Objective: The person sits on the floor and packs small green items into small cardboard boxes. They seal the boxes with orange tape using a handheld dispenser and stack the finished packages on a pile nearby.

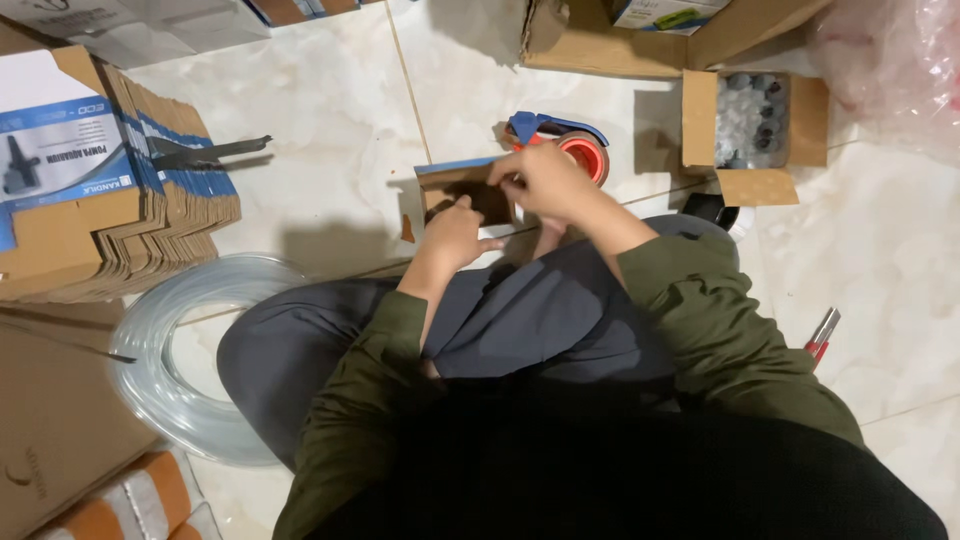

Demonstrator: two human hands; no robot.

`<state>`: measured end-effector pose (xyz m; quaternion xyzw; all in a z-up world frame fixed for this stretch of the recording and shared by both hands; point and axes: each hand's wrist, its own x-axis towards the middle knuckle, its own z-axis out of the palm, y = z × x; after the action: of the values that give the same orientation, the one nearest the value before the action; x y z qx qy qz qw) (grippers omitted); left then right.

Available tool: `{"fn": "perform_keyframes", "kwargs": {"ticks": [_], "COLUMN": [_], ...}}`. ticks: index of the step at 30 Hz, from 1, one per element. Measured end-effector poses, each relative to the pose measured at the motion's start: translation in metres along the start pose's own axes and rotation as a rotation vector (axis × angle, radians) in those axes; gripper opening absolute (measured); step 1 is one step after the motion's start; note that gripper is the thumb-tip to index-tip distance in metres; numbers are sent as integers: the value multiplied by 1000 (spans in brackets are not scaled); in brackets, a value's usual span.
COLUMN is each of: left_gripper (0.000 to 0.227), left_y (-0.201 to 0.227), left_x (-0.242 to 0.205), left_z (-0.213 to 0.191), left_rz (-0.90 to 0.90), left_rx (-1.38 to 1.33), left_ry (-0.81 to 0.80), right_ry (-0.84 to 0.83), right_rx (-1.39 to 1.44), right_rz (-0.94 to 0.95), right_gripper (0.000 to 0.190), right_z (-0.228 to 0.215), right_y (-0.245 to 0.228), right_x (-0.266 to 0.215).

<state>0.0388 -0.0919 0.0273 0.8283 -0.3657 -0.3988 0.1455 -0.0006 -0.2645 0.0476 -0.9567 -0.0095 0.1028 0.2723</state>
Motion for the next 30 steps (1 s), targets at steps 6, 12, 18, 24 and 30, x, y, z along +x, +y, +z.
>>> {"fn": "perform_keyframes", "kwargs": {"ticks": [6, 12, 18, 24, 30], "left_gripper": [59, 81, 77, 44, 42], "left_y": [-23, -42, -4, -35, -24], "left_x": [42, 64, 30, 50, 34], "left_z": [25, 27, -7, 33, 25], "left_rz": [-108, -68, -218, 62, 22], "left_rx": [156, 73, -86, 73, 95], "left_ry": [-229, -314, -280, 68, 299], "right_ry": [352, 758, 606, 671, 727], "right_rx": [179, -197, -498, -783, -631], "right_rz": [87, 328, 489, 685, 576], "right_gripper": [29, 19, 66, 92, 73], "right_z": [-54, -90, -90, -89, -102], "right_y": [56, 134, 179, 205, 184], "right_x": [18, 48, 72, 91, 76]}}
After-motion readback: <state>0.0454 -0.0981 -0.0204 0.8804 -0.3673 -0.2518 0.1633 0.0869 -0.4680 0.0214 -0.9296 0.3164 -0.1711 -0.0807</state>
